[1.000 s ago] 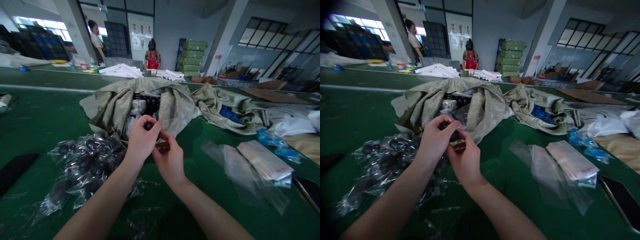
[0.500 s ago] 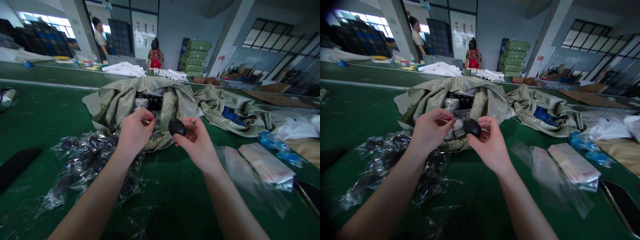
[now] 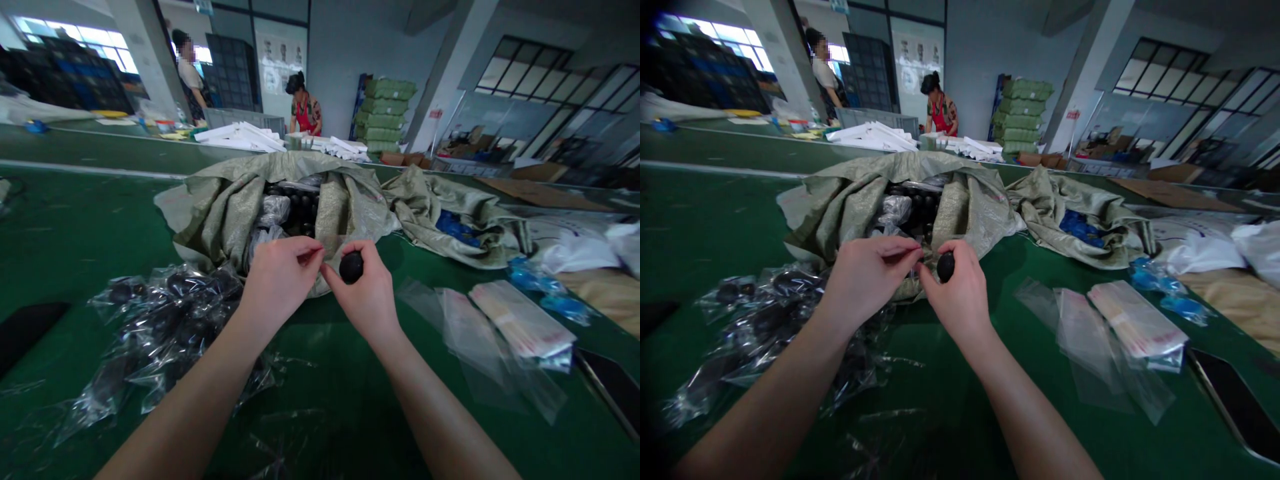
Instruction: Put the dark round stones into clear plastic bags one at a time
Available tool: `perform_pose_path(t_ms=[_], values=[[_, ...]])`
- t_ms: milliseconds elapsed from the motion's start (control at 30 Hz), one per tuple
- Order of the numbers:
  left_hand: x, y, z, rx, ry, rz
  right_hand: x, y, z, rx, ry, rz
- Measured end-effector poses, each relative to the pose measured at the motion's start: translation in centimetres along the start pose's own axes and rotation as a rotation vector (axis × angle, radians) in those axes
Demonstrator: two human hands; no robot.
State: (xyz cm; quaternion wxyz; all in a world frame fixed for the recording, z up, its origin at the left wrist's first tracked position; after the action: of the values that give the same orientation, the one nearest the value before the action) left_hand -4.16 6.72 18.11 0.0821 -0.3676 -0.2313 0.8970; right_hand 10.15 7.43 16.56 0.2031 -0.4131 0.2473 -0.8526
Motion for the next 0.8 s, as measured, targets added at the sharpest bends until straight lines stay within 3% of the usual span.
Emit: perform_pose_path(t_ms=[167,500,667,800], values=[[-0.5,0.2,-0.3,0.043,-0.042,-0.026,-0.6,0.3,0.1,-0.041,-0.003,-0.074],[-0.7,0.4,0.1,-0.022,-0.148,-0.027,-0.7,0.5,0.9,-0.136,0.204,-0.066],[-1.1,0.6,0.5,-0.037,-0.21,-0.033,-0.4,0.3,1.2,-0.149,0.336,0.046],[-1.5,0.8,0.7,-0.046,-0.194,-0.053,0.5,0.2,1.2,-0.086,0.375,0.176]])
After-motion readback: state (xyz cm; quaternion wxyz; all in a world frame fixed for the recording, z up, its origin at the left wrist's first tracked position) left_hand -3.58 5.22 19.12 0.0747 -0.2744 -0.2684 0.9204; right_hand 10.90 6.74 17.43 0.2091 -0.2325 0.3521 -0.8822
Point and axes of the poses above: each hand's wrist, its own y-axis away from the middle knuckle, its own z-axis out of the back of the hand, x = y × z, the point moved 7 cm from there along -y, towards the middle knuckle, and after that the axes turned 5 degrees about x, right-handed, at the moved point
